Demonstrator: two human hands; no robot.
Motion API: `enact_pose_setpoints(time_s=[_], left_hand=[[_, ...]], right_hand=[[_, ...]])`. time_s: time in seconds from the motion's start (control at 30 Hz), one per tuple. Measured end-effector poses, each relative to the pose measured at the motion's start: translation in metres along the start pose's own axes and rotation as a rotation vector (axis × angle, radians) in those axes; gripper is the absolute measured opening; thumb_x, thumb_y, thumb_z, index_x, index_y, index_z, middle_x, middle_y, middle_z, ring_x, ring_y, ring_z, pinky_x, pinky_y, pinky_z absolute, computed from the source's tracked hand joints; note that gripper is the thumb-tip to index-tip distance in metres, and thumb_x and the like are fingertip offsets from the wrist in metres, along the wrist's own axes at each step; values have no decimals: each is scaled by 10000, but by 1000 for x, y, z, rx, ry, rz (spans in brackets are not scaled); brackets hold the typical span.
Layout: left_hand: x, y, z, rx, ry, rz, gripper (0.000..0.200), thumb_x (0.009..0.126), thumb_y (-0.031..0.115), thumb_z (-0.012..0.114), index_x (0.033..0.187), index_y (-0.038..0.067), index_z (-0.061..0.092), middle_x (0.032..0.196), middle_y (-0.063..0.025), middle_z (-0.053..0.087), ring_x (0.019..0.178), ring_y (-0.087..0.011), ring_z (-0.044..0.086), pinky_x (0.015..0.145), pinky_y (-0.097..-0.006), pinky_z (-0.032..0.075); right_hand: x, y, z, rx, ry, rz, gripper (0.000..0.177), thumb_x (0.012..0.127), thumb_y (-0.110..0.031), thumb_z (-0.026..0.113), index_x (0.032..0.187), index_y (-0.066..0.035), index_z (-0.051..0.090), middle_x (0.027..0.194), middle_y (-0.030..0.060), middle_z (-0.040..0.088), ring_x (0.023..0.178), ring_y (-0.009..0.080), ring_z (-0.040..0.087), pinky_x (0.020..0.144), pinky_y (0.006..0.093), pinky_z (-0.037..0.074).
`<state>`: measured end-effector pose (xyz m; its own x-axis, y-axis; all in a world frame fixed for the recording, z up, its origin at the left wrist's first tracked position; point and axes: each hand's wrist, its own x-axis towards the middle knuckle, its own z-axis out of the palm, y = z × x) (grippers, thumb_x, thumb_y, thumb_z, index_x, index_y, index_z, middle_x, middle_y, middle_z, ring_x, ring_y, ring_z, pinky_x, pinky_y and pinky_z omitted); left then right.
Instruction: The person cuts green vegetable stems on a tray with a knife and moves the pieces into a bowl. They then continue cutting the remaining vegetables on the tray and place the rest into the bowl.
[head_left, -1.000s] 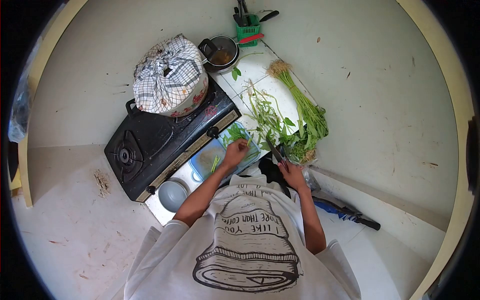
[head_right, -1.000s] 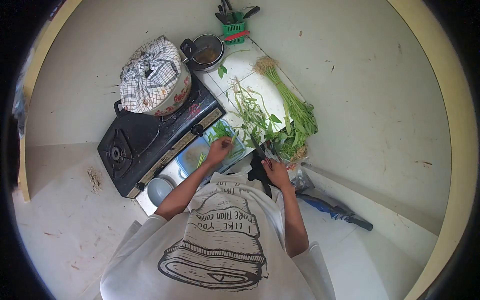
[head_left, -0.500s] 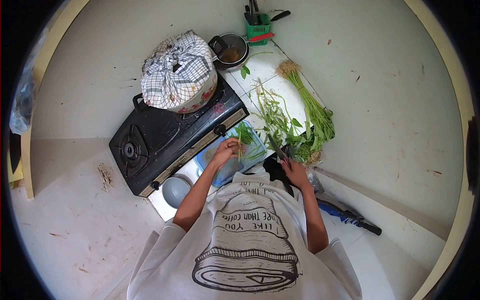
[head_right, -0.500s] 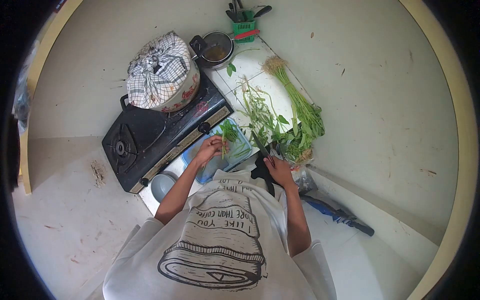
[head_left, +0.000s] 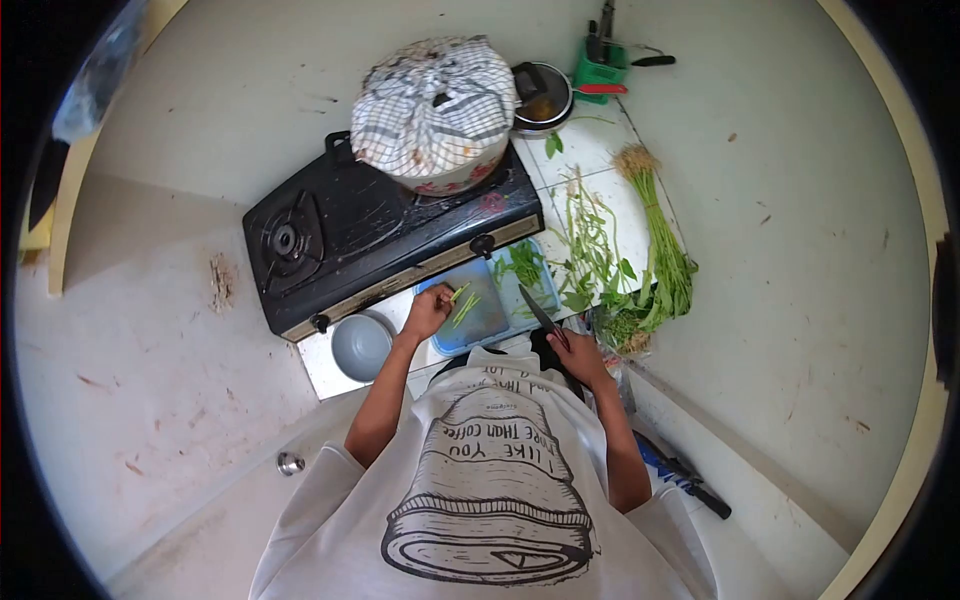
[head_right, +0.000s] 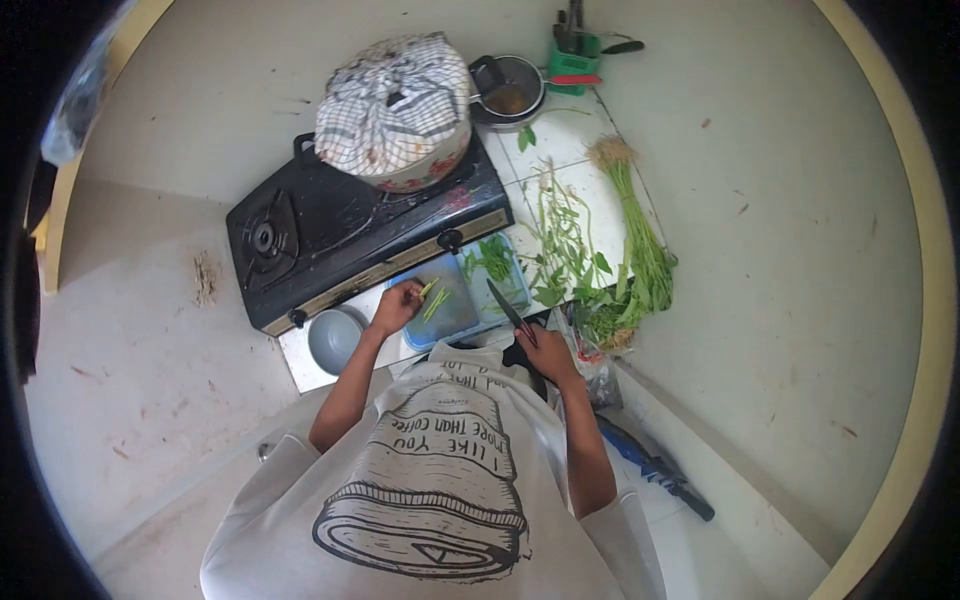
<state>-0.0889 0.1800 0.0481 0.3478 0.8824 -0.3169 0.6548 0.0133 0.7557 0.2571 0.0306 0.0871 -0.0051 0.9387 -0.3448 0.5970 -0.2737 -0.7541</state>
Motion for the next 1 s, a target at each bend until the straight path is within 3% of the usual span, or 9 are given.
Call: enact_pose_setpoints(time_s=[0.17,0.33,0.43,0.63,0.8,0.9,1.0], left_hand=[[-14,0,0,3,23,2,227,860,17,686,1083,34,655,878,-106,694,808,-232,696,773,-362,545],[-16,-5,3,-2,90,156,230,813,-92,609,1014,13,650,934,-163,653,865,-332,683,773,-404,557],[-10,-10,-2,-13,79,142,211,820,-67,668,1014,16,673,933,-139,666,852,-281,694,772,-376,558],[1,-8,-4,19,-1,199,240,815,-58,671,1043,14,665,970,-158,663,885,-306,697,805,-387,562],[-5,7,8,189,23,261,343,805,-60,629,1136,-5,556,1071,-231,634,1007,-429,650,871,-485,550],[-5,0,19,255,57,304,383,813,-55,607,1184,-23,518,1096,-269,616,1054,-477,621,904,-521,534],[-7,-2,21,202,44,280,408,812,-57,605,1207,-25,511,1094,-272,610,1057,-481,618,908,-526,530]], right_hand=[[16,-18,15,-38,-63,-50,427,1014,-416,615,925,-5,687,768,258,685,737,477,665,682,535,516],[26,-24,25,-100,-101,-84,432,1014,-419,606,946,-1,687,816,270,699,776,485,672,725,546,530],[28,-27,26,-90,-100,-90,447,1016,-427,600,943,6,680,815,279,695,787,492,672,727,552,522],[27,-28,30,-104,-78,-18,464,1020,-440,594,962,11,685,829,292,691,814,501,672,730,563,510],[17,-15,27,23,-20,58,476,1027,-445,592,986,19,691,820,280,693,794,495,672,714,545,509],[9,-8,20,24,44,135,473,1031,-433,594,965,24,692,778,251,692,729,449,682,682,507,512],[1,-4,15,95,129,105,406,1044,-366,607,884,1,667,598,106,611,520,199,609,538,380,471]])
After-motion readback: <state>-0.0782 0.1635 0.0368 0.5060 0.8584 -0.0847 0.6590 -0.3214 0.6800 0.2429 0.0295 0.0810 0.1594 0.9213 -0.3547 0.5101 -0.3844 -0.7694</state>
